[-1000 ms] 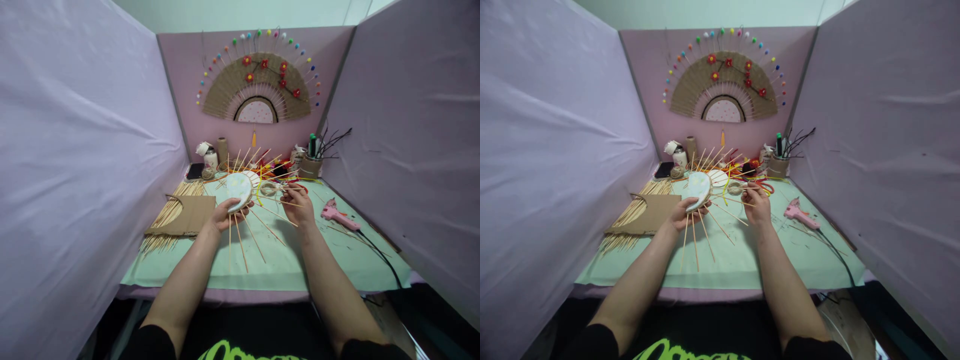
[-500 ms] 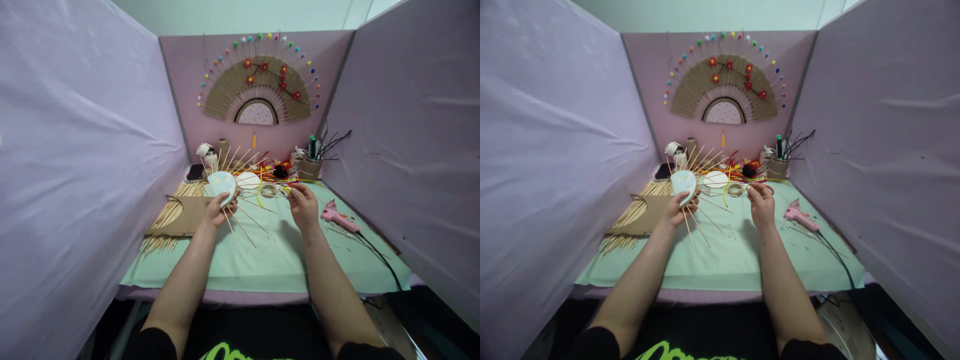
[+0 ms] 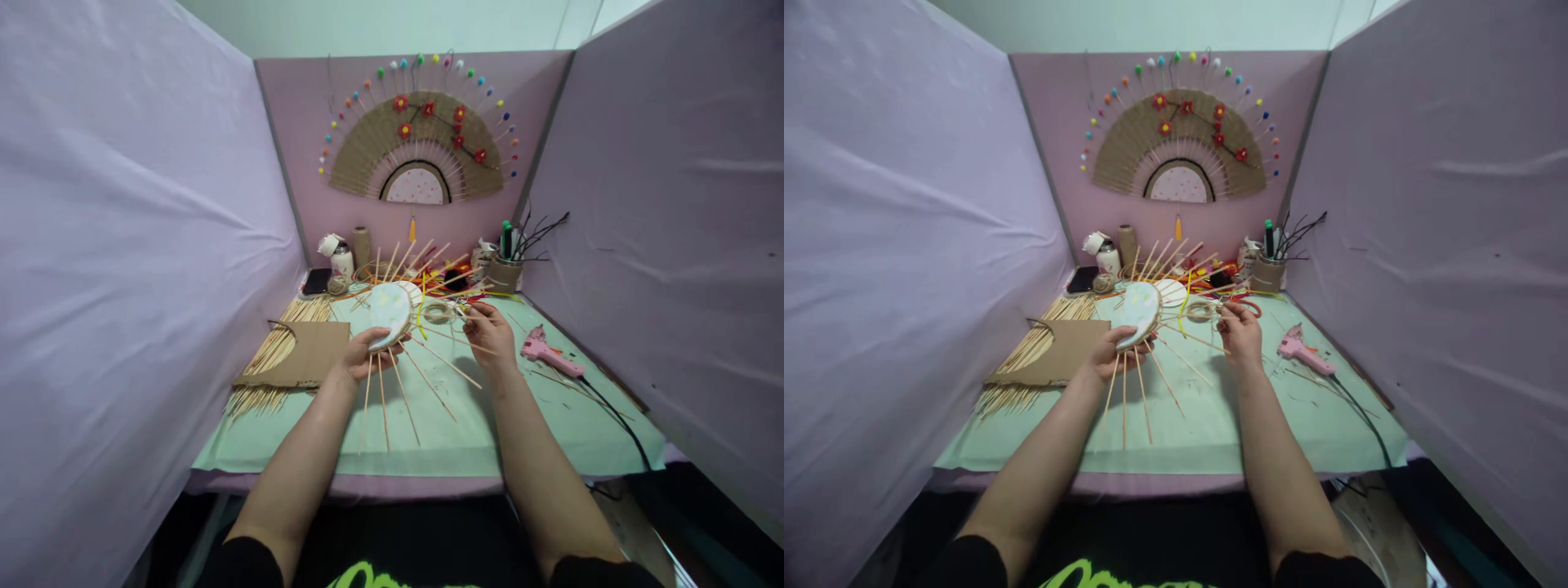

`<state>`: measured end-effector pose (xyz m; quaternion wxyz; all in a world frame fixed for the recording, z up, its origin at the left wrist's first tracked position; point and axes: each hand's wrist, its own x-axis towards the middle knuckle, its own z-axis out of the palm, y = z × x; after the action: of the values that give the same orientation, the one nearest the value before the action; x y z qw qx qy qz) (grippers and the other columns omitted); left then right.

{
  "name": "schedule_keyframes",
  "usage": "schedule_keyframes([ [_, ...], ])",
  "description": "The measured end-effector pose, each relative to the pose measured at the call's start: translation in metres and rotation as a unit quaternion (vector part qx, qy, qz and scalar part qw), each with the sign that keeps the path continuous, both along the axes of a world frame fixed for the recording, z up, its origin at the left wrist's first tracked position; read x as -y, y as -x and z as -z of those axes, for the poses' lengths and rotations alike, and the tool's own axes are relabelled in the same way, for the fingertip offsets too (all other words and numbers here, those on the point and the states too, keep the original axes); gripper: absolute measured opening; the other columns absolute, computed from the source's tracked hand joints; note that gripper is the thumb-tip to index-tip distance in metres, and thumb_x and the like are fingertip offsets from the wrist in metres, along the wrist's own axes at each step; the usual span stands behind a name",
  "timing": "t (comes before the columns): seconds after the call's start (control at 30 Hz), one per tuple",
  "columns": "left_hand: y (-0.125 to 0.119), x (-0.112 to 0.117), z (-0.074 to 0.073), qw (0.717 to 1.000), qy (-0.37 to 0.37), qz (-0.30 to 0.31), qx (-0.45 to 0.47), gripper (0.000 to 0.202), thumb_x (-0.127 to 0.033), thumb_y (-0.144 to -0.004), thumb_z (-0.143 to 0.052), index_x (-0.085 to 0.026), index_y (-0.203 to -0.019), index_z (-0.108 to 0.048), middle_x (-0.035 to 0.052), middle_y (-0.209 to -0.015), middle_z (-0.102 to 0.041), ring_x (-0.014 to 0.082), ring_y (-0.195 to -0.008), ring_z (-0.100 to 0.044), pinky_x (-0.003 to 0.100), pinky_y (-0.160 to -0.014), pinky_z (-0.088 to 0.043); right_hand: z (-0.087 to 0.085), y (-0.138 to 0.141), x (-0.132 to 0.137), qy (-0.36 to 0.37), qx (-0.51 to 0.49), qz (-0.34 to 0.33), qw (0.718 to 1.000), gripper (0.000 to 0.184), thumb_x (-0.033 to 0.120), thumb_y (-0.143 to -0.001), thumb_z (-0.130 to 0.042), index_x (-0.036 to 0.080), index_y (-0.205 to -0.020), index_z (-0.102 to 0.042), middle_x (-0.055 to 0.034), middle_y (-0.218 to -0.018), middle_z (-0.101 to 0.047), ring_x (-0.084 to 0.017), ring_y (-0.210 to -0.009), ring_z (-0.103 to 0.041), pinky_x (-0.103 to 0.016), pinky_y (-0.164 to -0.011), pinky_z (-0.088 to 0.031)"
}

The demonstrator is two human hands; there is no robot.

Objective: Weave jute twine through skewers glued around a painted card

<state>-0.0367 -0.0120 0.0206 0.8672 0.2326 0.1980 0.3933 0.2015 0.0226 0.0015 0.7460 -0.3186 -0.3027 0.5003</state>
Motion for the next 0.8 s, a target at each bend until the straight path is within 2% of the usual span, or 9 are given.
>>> schedule_keyframes([
  [0.07, -0.008, 0.004, 0.005, 0.999, -0.005, 0.044, -0.013, 0.029, -0.010, -0.069, -0.056, -0.004, -0.097, -0.061, 0.0140, -0.075, -0.066, 0.0076, -0.052, -0.048, 0.014, -0.039, -0.032, 0.001, 0.001, 0.000, -0.010, 0.010, 0.029, 0.999, 0.023, 0.020, -0.055, -0.078, 0.018, -0.073, -0.064, 0.0039, -0.064, -0.063, -0.005, -0.051, -0.050, -0.017, -0.047, -0.041],
  [0.2, -0.022, 0.011, 0.016, 0.985, -0.045, 0.142, -0.084, 0.034, -0.014, -0.066, -0.064, -0.005, -0.099, -0.062, 0.0168, -0.082, -0.069, 0.0107, -0.056, -0.056, 0.018, -0.046, -0.037, 0.002, 0.002, 0.002, -0.039, 0.018, 0.099, 0.994, 0.021, 0.021, -0.058, -0.076, 0.018, -0.074, -0.062, 0.0058, -0.064, -0.060, -0.005, -0.051, -0.050, -0.018, -0.049, -0.041],
  [0.3, -0.024, 0.013, 0.019, 0.976, -0.076, 0.179, -0.097, 0.038, -0.018, -0.067, -0.065, -0.006, -0.103, -0.062, 0.0177, -0.090, -0.070, 0.0120, -0.061, -0.059, 0.021, -0.054, -0.042, 0.002, 0.003, 0.002, -0.041, 0.022, 0.099, 0.994, 0.020, 0.021, -0.059, -0.075, 0.019, -0.075, -0.063, 0.0058, -0.064, -0.058, -0.005, -0.053, -0.050, -0.019, -0.051, -0.041],
  [0.4, -0.021, 0.012, 0.018, 0.977, -0.109, 0.164, -0.077, 0.041, -0.020, -0.070, -0.062, -0.007, -0.109, -0.061, 0.0190, -0.104, -0.067, 0.0161, -0.074, -0.063, 0.028, -0.068, -0.048, 0.002, 0.004, 0.002, -0.025, 0.024, 0.072, 0.997, 0.020, 0.020, -0.059, -0.075, 0.018, -0.074, -0.062, 0.0060, -0.062, -0.057, -0.005, -0.050, -0.048, -0.018, -0.047, -0.038],
  [0.47, -0.019, 0.011, 0.017, 0.981, -0.119, 0.143, -0.060, 0.043, -0.021, -0.071, -0.061, -0.007, -0.111, -0.060, 0.0197, -0.111, -0.065, 0.0190, -0.083, -0.064, 0.029, -0.072, -0.049, 0.001, 0.004, 0.002, -0.017, 0.019, 0.065, 0.998, 0.021, 0.019, -0.058, -0.075, 0.019, -0.074, -0.062, 0.0060, -0.062, -0.058, -0.004, -0.049, -0.047, -0.018, -0.046, -0.037],
  [0.6, -0.018, 0.009, 0.011, 0.991, -0.093, 0.095, -0.029, 0.039, -0.026, -0.076, -0.059, -0.004, -0.109, -0.060, 0.0192, -0.100, -0.067, 0.0154, -0.075, -0.065, 0.021, -0.063, -0.048, 0.001, 0.003, 0.002, -0.007, 0.017, 0.071, 0.997, 0.020, 0.019, -0.057, -0.074, 0.018, -0.072, -0.062, 0.0056, -0.062, -0.059, -0.005, -0.051, -0.049, -0.018, -0.047, -0.038],
  [0.7, -0.018, 0.010, 0.005, 0.996, -0.062, 0.055, -0.016, 0.039, -0.035, -0.084, -0.053, -0.003, -0.105, -0.061, 0.0184, -0.090, -0.069, 0.0148, -0.069, -0.064, 0.020, -0.057, -0.047, 0.001, 0.003, 0.002, -0.014, 0.019, 0.069, 0.997, 0.018, 0.019, -0.058, -0.074, 0.018, -0.070, -0.061, 0.0058, -0.061, -0.059, -0.004, -0.050, -0.049, -0.017, -0.045, -0.037],
  [0.8, -0.017, 0.011, 0.003, 0.999, -0.039, 0.012, -0.003, 0.036, -0.030, -0.085, -0.050, -0.004, -0.107, -0.060, 0.0178, -0.087, -0.069, 0.0155, -0.070, -0.064, 0.020, -0.056, -0.047, 0.001, 0.003, 0.002, -0.007, 0.020, 0.060, 0.998, 0.018, 0.020, -0.057, -0.074, 0.018, -0.069, -0.060, 0.0061, -0.059, -0.059, -0.004, -0.048, -0.047, -0.016, -0.044, -0.037],
])
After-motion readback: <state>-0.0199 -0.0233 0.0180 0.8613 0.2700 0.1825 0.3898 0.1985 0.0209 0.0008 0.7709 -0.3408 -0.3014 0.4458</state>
